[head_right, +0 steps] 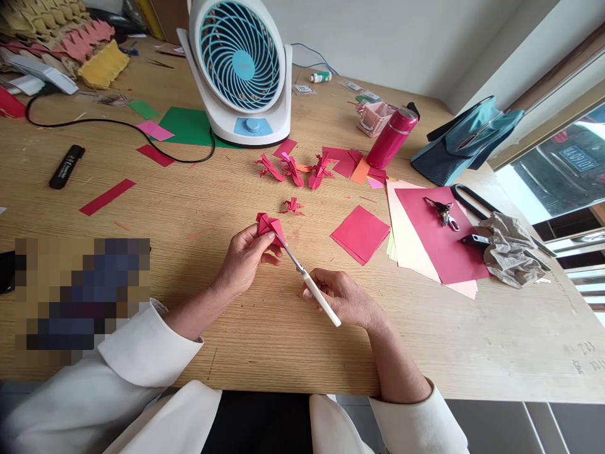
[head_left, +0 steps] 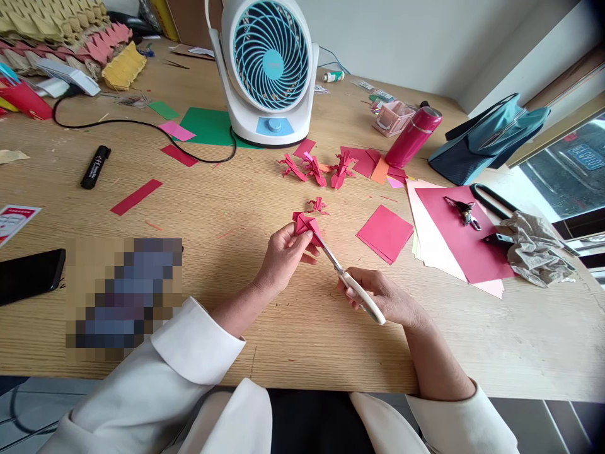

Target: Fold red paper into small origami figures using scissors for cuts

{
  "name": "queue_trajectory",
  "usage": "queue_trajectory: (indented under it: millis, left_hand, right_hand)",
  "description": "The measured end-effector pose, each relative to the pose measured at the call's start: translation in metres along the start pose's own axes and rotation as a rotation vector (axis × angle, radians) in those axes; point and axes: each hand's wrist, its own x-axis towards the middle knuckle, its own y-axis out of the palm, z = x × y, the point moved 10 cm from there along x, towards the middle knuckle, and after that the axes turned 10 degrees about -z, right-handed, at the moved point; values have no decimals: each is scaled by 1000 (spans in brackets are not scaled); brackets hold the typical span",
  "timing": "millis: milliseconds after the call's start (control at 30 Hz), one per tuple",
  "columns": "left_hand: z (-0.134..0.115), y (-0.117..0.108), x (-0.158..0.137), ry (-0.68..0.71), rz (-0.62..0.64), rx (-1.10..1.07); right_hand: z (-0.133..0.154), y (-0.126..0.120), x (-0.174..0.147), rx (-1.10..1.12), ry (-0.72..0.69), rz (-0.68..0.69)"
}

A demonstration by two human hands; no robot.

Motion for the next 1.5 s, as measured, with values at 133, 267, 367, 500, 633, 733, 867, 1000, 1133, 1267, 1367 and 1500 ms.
queue_trajectory:
  millis: [133, 267, 367, 500, 633, 733, 867, 1000, 1133, 1267, 1367, 1500]
  left_hand:
    - [0, 0, 0, 4, 1, -1]
    - [0, 0, 0, 1, -2, -3]
    - [0, -1, 0, -3, -6, 0]
    - [1, -1, 1, -4, -7, -5]
    - [1, -2, 2, 1, -10, -4]
    - [0, -2, 2, 3, -12, -9]
    - [0, -2, 3, 6, -5, -18]
    - [1, -3, 3, 7, -2, -25]
    - [1, -3, 2, -2, -5, -22]
    - [1, -3, 2, -11, -11, -21]
    - [1, -4, 2, -10, -15, -27]
    - [1, -3, 3, -9, 3, -40]
  right_hand:
    - [0, -1, 0, -13, -3, -7]
    - [-1, -1, 0, -18, -10, -9]
    - [-1, -1, 1, -20, -20, -13]
    - [0, -2, 2, -35, -37, -35]
    - [0, 0, 3, -5, -37, -31]
    - [1, 2, 3, 41, -32, -20]
    - [1, 2, 2, 64, -28, -23]
    - [0, 2, 2, 66, -30, -23]
    - [0, 2, 2, 76, -38, -19]
    - [-2, 2, 3, 75, -26, -31]
    - [-4, 2, 3, 80, -22, -39]
    - [-4, 1, 3, 71, -30, -57]
